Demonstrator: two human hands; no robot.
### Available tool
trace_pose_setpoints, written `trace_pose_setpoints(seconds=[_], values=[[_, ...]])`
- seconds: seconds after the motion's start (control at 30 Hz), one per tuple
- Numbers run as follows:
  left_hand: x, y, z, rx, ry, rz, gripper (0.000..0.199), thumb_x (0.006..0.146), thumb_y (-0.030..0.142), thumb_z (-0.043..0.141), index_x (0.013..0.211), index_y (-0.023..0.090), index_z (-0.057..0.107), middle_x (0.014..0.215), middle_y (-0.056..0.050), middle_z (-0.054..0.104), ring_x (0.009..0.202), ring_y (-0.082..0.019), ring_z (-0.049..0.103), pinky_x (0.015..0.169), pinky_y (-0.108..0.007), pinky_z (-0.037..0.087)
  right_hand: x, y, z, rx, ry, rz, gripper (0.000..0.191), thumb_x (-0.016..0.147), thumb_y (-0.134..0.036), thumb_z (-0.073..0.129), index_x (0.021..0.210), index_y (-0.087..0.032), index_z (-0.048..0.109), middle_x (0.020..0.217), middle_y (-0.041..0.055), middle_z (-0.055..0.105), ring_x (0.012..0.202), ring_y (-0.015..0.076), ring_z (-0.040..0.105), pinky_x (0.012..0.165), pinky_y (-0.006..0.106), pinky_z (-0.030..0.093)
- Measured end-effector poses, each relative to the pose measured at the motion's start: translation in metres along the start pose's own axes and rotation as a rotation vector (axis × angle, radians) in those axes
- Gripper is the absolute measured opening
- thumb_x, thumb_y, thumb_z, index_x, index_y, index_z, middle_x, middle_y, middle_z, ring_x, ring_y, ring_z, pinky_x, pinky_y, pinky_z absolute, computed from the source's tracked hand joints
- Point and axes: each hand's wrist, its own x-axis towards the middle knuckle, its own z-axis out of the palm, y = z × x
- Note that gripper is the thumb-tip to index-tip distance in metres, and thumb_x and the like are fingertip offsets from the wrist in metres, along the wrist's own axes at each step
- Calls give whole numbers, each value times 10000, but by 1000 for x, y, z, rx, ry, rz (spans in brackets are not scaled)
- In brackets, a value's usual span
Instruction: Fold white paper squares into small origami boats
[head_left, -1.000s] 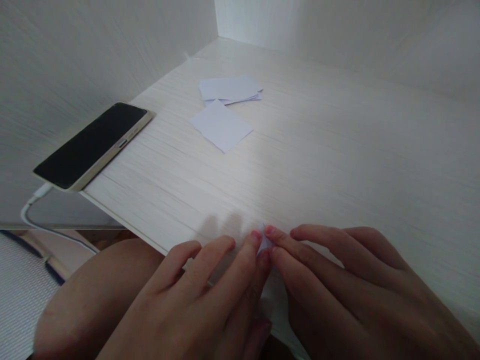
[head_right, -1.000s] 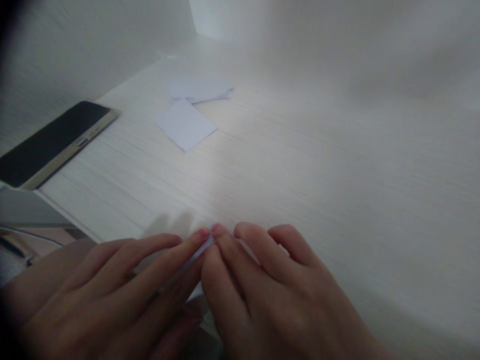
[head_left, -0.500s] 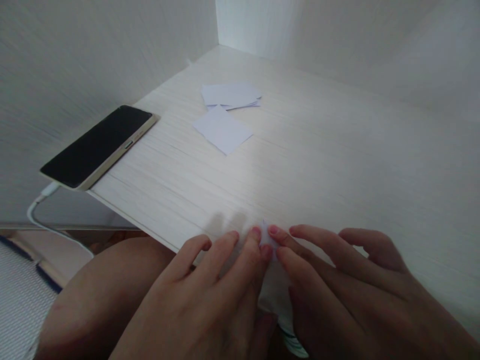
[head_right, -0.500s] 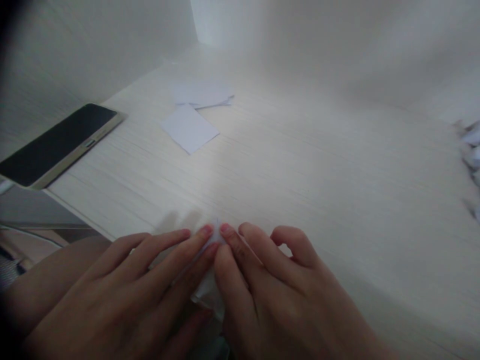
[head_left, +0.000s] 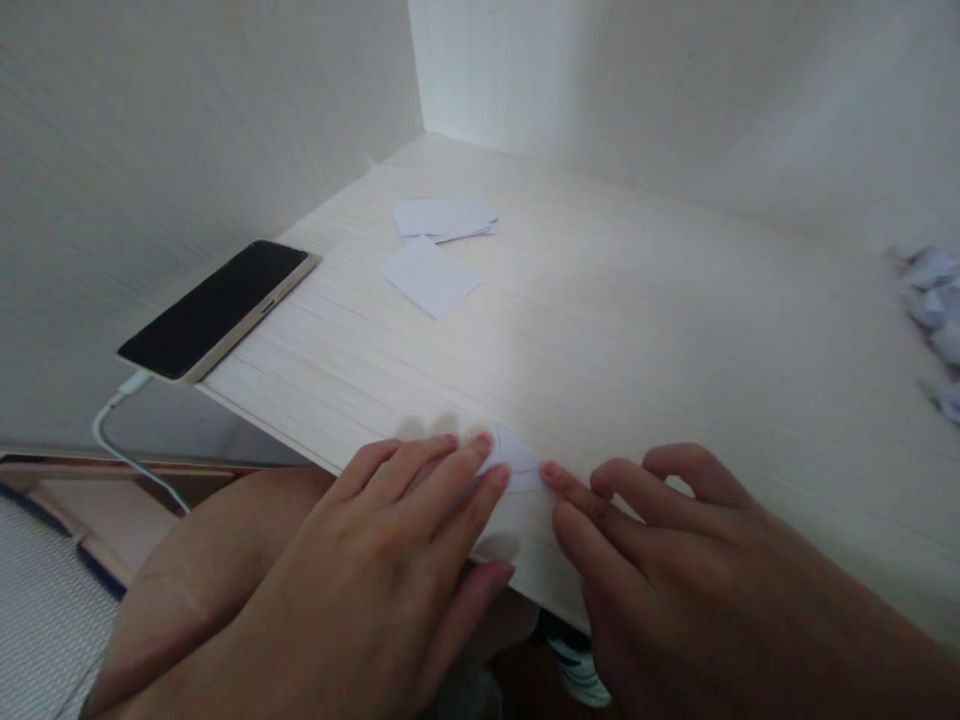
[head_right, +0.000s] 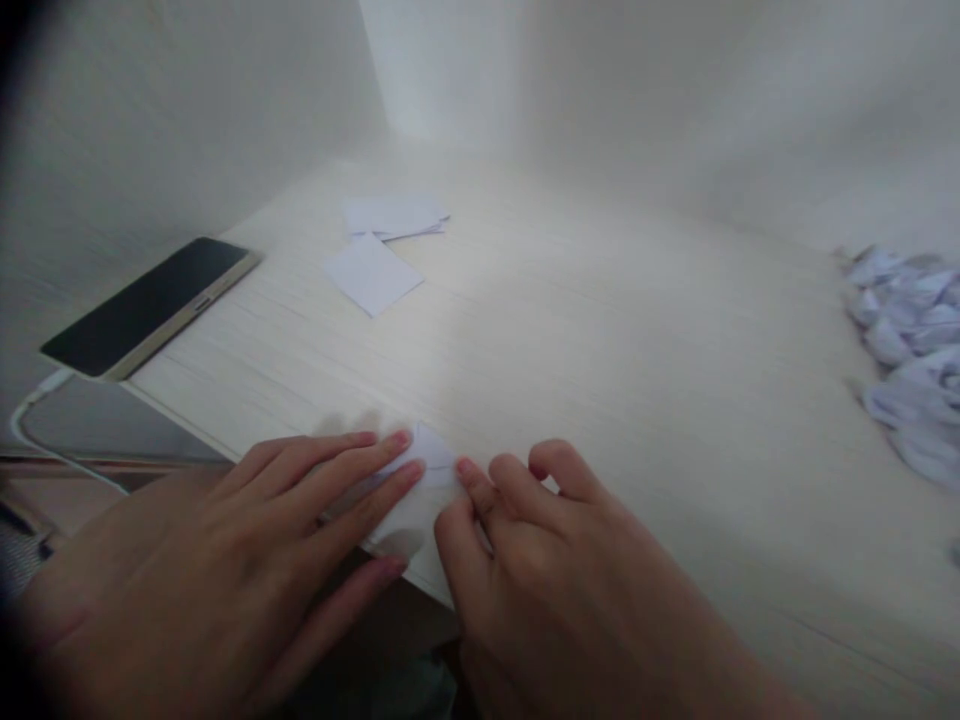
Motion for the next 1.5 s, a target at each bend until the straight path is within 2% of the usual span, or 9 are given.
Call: trace_pose_setpoints(seconds=[0.17,0.33,0.57,0.7,0.9,1.0,1.17,1.33,1.5], values=[[6,-1,-7,-31,-25,-10,333,1040,244,532,1278,206,762,1338,-109,740,1155,-323,711,935,-505,616,3,-3,-4,7,-18,1,175,766,-304,742,911,-208,761,982,53,805,807,237,684,787,474,500],[35,-14,-4,-135,-7,-9,307,1054,213,522,987,184,820,1146,-110,759,1028,-248,703,939,-412,579,2,-12,-7,-46,20,-30,203,759,-324,813,885,-166,798,955,106,809,866,282,695,772,472,492],[83,-28,-21,-235,-226,-110,76,890,213,719,907,168,778,824,-41,745,752,-196,653,677,-306,442,2,-18,-9,-131,-34,-38,266,820,-390,799,911,-140,791,1006,155,814,853,273,692,779,442,467],[99,-33,-23,-320,-388,-157,143,797,223,813,899,139,756,798,-34,747,705,-167,645,650,-275,427,4,-19,-5,-148,-53,-27,216,858,-358,760,902,-146,769,999,159,812,893,285,705,792,442,452],[101,-42,-21,-392,-540,-241,175,755,271,856,820,151,746,724,-11,707,651,-153,600,631,-280,417,9,-12,5,-108,0,13,142,930,-236,622,910,-149,732,1081,167,808,868,312,713,748,477,466],[92,-49,-21,-500,-558,-213,137,784,271,814,764,164,730,638,18,645,606,-137,551,587,-271,385,11,-1,15,12,147,29,138,937,-189,600,987,-147,722,1171,139,801,918,329,721,774,505,503],[81,-54,-6,-1001,-309,-292,248,789,349,819,736,176,649,602,29,629,555,-115,551,546,-241,405,16,24,36,621,635,373,330,911,-268,685,1214,-150,631,1242,160,765,1041,284,732,848,453,589],[86,-26,18,-1477,178,-546,401,638,283,952,788,170,598,709,19,703,659,-135,720,671,-260,589,23,40,45,1263,614,582,492,831,-370,808,1207,-196,542,870,34,770,719,194,720,675,354,576],[88,-3,31,-1514,264,-525,329,701,242,903,864,161,629,763,13,711,688,-124,720,684,-253,626,25,44,45,1224,665,621,337,845,-271,753,1150,-169,655,695,-29,662,622,146,616,583,289,475]])
